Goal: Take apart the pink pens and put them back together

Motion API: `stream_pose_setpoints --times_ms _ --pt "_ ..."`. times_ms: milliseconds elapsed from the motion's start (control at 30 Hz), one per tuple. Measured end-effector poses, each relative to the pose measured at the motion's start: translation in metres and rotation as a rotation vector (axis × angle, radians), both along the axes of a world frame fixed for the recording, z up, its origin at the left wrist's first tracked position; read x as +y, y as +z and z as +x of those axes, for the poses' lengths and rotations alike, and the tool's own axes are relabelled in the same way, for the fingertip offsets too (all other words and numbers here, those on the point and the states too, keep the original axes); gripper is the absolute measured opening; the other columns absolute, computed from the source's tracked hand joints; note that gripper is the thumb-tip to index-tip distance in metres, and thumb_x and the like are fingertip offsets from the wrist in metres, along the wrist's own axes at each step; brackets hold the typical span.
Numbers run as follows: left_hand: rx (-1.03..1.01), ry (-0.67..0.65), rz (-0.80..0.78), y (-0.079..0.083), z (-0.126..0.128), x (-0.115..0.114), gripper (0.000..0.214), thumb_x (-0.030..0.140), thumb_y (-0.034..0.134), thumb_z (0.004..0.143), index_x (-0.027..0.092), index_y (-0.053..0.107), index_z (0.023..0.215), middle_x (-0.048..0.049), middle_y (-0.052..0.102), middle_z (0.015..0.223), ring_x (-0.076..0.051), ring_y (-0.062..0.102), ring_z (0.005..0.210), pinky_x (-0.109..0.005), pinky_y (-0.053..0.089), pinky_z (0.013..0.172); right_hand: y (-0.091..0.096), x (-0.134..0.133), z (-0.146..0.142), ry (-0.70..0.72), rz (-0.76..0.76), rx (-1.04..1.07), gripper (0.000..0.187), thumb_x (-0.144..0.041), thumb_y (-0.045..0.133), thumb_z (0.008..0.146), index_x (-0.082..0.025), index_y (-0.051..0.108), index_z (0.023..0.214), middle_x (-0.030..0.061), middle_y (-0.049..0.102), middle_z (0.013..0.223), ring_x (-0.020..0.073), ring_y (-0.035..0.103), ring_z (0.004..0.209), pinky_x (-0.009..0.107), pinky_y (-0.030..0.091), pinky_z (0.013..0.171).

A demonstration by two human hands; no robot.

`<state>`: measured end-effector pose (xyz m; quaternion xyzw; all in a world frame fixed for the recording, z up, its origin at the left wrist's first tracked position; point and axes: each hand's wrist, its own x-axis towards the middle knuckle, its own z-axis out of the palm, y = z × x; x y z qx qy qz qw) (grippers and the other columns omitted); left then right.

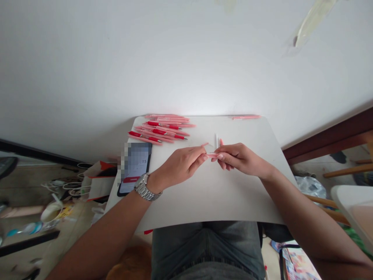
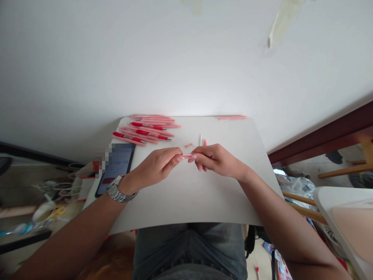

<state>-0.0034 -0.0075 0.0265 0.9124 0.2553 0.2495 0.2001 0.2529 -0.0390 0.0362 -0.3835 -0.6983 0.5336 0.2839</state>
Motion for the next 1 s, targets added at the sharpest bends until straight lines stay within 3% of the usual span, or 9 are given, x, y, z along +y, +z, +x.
stream_pose_setpoints --times_ms 167,300,500,700,867,1000 --pt "0.003 -0.02 -0.08 0.003 -0.001 0.0 0.033 0.036 0.037 0.115 0.018 0.055 0.093 0.0017 0.056 0.072 -0.014 0.053 0.063 -0.027 0.035 0.06 0.004 0.0 0.002 0.011 0.034 -0.027 0.034 -0.047 0.06 0.106 -0.015 0.073 0.099 0.0008 0.067 0.074 0.0096 0.059 0.063 0.021 0.046 0.057" --pt "0.019 -0.01 -0.02 -0.001 -0.001 0.001 0.033 0.037 0.037 0.115 0.018 0.055 0.094 -0.0004 0.06 0.079 -0.015 0.055 0.068 -0.028 0.037 0.064 0.004 0.002 0.005 0.042 0.112 -0.064 0.035 -0.045 0.057 0.108 -0.015 0.072 0.099 0.002 0.069 0.074 0.0111 0.061 0.063 0.023 0.047 0.058" --pt "0.081 -0.03 0.027 -0.009 0.002 0.001 0.032 0.036 0.037 0.115 0.019 0.055 0.095 -0.002 0.064 0.085 -0.017 0.059 0.075 -0.029 0.04 0.067 -0.002 0.0 0.001 0.062 0.501 -0.266 0.035 -0.038 0.061 0.107 -0.02 0.065 0.137 0.0116 0.075 0.112 0.0193 0.07 0.091 0.03 0.053 0.08" --pt "0.189 -0.067 0.153 0.001 0.0 -0.002 0.033 0.037 0.039 0.115 0.019 0.053 0.09 -0.0014 0.061 0.082 -0.017 0.057 0.072 -0.031 0.039 0.065 -0.001 -0.002 -0.002 0.145 0.595 -0.362 0.028 -0.037 0.049 0.112 -0.019 0.068 0.12 0.0107 0.074 0.101 0.0211 0.069 0.088 0.032 0.05 0.078" --pt "0.225 -0.062 0.353 0.01 -0.002 -0.003 0.031 0.035 0.041 0.114 0.019 0.055 0.091 -0.0049 0.066 0.09 -0.02 0.061 0.08 -0.034 0.043 0.071 0.007 -0.003 0.002 0.162 0.68 -0.409 0.029 -0.039 0.047 0.112 -0.017 0.067 0.117 0.0083 0.071 0.09 0.0197 0.067 0.078 0.031 0.047 0.072" --pt "0.21 -0.055 0.401 0.012 -0.001 0.0 0.03 0.035 0.042 0.114 0.019 0.055 0.093 -0.0068 0.068 0.097 -0.021 0.063 0.084 -0.035 0.045 0.075 0.011 -0.002 0.003 0.152 0.718 -0.421 0.029 -0.04 0.047 0.112 -0.018 0.067 0.114 0.0082 0.071 0.087 0.02 0.067 0.075 0.031 0.046 0.07"
